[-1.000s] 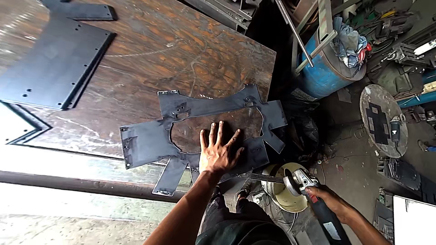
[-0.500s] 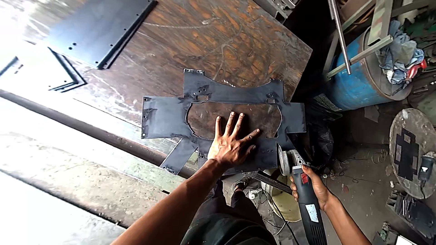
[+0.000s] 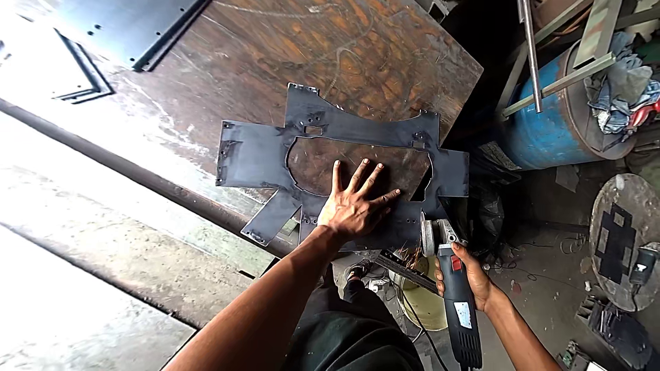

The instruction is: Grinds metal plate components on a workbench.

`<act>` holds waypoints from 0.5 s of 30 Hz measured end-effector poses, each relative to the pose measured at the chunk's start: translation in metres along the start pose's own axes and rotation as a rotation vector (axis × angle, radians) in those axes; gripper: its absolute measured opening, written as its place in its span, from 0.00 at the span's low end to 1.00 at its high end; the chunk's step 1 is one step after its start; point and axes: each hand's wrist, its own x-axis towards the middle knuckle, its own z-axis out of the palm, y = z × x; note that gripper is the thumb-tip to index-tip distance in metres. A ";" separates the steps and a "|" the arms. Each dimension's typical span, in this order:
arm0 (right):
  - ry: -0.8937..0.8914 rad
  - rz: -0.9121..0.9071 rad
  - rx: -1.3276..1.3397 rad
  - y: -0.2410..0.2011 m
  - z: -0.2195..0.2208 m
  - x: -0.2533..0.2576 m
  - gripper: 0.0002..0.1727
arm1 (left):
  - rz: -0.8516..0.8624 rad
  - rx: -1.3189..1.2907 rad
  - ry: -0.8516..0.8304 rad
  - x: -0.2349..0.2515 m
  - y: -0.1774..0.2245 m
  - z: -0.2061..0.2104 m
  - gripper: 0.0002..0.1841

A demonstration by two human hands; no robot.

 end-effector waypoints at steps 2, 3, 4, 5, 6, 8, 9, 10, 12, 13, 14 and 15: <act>0.027 0.028 -0.008 0.011 -0.002 -0.003 0.38 | -0.001 0.005 0.005 -0.001 -0.001 0.001 0.25; 0.034 0.043 -0.011 0.019 -0.005 -0.006 0.38 | 0.001 0.006 0.006 -0.001 0.000 0.001 0.25; 0.037 0.055 -0.027 0.027 -0.009 -0.010 0.37 | 0.000 0.006 0.006 -0.001 0.000 0.001 0.25; 0.048 0.064 -0.050 0.035 -0.012 -0.014 0.36 | 0.000 0.011 0.008 0.000 -0.001 0.000 0.25; 0.071 0.070 -0.080 0.044 -0.014 -0.020 0.35 | 0.000 0.018 0.006 0.000 -0.001 0.000 0.25; 0.127 0.075 -0.160 0.060 -0.018 -0.035 0.34 | 0.001 0.021 -0.003 -0.002 -0.001 0.000 0.26; 0.155 0.068 -0.207 0.067 -0.019 -0.042 0.34 | 0.000 0.018 -0.001 -0.002 0.000 0.001 0.26; 0.167 0.059 -0.229 0.071 -0.019 -0.046 0.35 | -0.001 0.015 0.009 -0.001 0.000 0.001 0.26; 0.158 0.037 -0.146 0.080 -0.019 -0.050 0.37 | -0.001 0.013 0.024 -0.001 -0.002 0.002 0.26; 0.152 0.020 -0.081 0.081 -0.018 -0.050 0.37 | -0.001 0.009 0.025 -0.002 -0.002 0.002 0.26; 0.148 0.003 -0.027 0.079 -0.015 -0.047 0.37 | -0.002 0.006 0.027 -0.002 -0.002 0.003 0.26; 0.135 -0.010 0.011 0.073 -0.012 -0.043 0.36 | -0.005 0.004 0.025 -0.003 -0.002 0.003 0.26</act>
